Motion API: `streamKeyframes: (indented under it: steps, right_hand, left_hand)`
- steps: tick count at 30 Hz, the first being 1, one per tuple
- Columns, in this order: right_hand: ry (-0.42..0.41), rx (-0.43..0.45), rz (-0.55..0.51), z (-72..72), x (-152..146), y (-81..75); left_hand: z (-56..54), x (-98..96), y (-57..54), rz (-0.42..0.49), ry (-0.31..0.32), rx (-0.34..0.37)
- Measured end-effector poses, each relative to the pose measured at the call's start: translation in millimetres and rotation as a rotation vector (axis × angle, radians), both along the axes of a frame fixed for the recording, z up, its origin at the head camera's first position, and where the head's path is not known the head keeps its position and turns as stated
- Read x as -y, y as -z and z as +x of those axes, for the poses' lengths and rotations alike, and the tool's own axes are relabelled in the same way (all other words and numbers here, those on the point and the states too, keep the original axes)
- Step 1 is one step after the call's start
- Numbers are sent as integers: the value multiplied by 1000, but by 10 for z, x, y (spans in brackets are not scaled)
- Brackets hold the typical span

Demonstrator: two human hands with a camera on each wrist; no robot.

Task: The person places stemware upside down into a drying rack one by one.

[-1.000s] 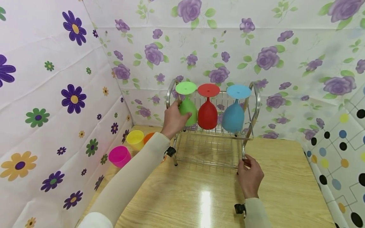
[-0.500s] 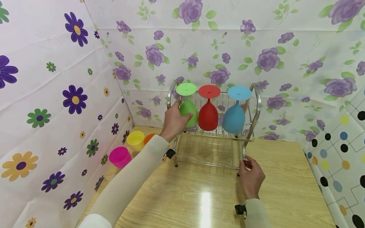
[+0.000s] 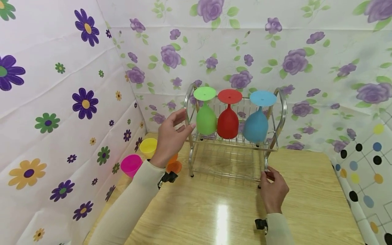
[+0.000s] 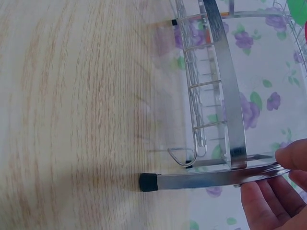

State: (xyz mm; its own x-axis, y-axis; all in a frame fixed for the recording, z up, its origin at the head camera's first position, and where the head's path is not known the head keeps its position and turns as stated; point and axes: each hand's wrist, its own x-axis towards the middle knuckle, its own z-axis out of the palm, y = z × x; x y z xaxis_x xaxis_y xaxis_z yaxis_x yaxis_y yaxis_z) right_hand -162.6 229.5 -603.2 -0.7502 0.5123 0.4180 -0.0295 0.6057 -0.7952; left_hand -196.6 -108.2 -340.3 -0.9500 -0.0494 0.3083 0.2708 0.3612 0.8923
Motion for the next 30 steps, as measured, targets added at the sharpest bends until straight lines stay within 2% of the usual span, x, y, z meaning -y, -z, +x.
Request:
streamKeyframes:
  steps: [6, 10, 13, 18, 26, 30]
  right_hand:
    - [8, 9, -5, 3, -31, 11]
    - [12, 8, 1, 1, -39, 27]
    - [15, 12, 0, 2, -38, 34]
    - [-4, 0, 6, 2, -29, 34]
    - [-35, -31, 29, 8, -50, 47]
    - [-43, -31, 43, 11, -57, 60]
  left_hand:
    - [213, 182, 48, 75, -18, -38]
    - [347, 326, 131, 63, -54, -61]
    - [423, 452, 236, 52, -90, -76]
    - [515, 727, 495, 79, -150, -65]
    - [631, 1145, 1041, 131, -267, 42]
    - [677, 1276, 1251, 129, -328, 72]
